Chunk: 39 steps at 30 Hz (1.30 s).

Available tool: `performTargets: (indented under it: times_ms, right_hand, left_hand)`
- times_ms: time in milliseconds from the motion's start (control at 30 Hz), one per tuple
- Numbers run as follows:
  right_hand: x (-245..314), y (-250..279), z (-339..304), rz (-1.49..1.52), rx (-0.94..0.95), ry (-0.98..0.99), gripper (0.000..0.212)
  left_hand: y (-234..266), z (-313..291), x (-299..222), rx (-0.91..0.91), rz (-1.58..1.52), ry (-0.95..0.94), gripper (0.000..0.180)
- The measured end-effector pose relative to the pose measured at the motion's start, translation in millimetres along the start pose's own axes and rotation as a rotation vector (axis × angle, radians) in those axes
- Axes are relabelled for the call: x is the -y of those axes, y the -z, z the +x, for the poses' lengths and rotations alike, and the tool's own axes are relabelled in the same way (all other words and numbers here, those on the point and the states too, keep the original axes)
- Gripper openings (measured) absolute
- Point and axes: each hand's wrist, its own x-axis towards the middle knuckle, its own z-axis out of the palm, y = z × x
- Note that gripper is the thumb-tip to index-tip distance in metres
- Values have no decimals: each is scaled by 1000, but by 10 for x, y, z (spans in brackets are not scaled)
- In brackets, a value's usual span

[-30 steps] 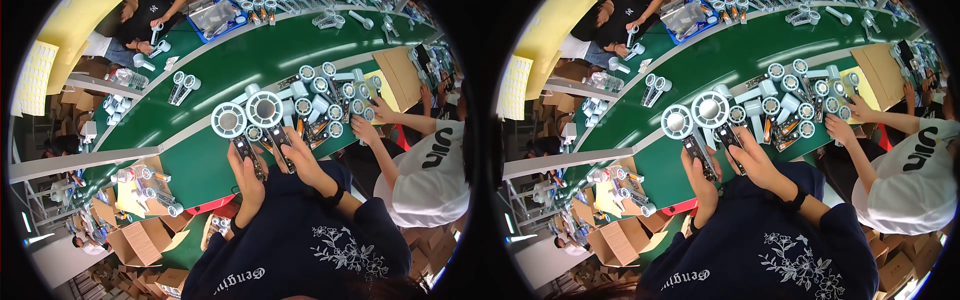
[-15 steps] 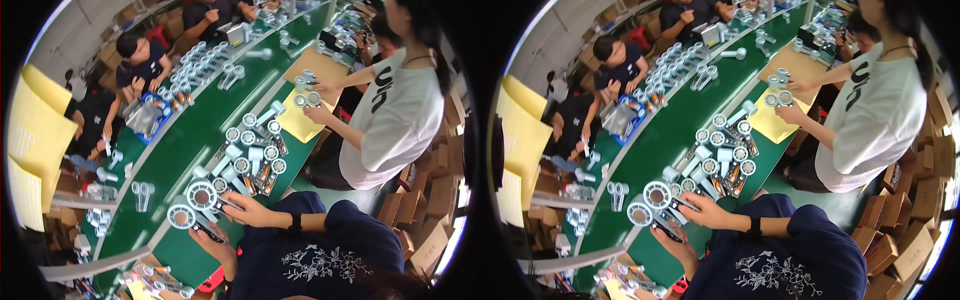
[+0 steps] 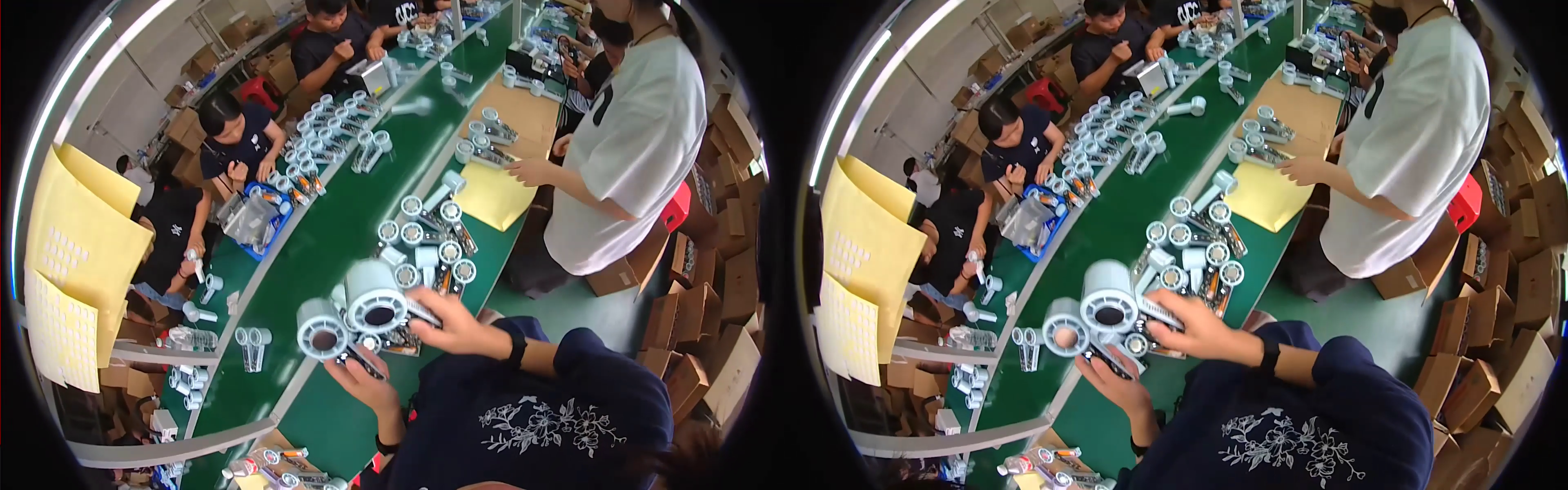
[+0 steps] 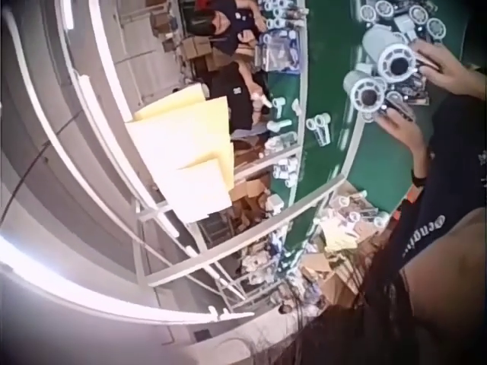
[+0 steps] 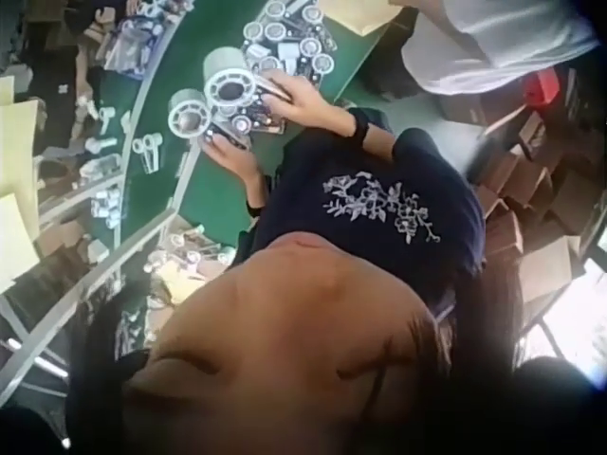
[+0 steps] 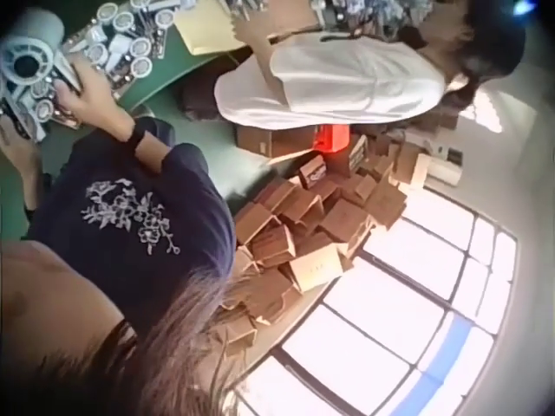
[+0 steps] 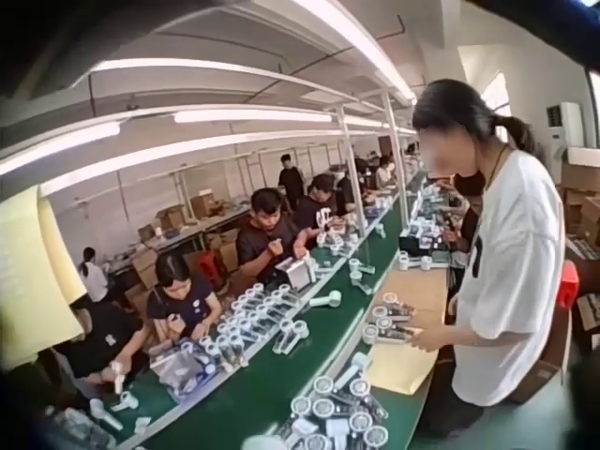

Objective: The person picks up two handheld fans, presses buttons on their handles to test them, and sets them down. She then picks up a sheet of stickers, applies one to a fan, and tests another pair of fans before placing them back on the table.

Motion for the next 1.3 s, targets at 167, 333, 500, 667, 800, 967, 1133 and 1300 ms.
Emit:
performTargets:
  times_ms: [167,333,500,667,800,967,1133,1300]
  right_hand:
    - [-73,308,66,155,-82,-137,23]
    - [-80,427,-148,492,-190,-237,28]
    - [-55,558,-160,383,-255,-173,28]
    - [-19,674,-41,372,-269,-168,23]
    - [-112,845,89,345,-262,-173,29]
    - [-289,1132,225,381,-296,-234,23]
    - [-554,1295,285,210,-255,-205,29]
    - [-915,1508,164,123,-41,-530,27]
  left_hand:
    - [-227,149,108,380,171,-181,41]
    - [-366,-59,156,425,31,-43,38]
    - [-434,-218,212,477,39,46,37]
    - [-600,-223,301,466,72,77,36]
    - [-819,-165,361,398,91,157,36]
    - [-1105,-66,597,436,77,215,37]
    - [-1410,14,832,506,107,385,38]
    - [-1429,78,1213,572,180,675,36]
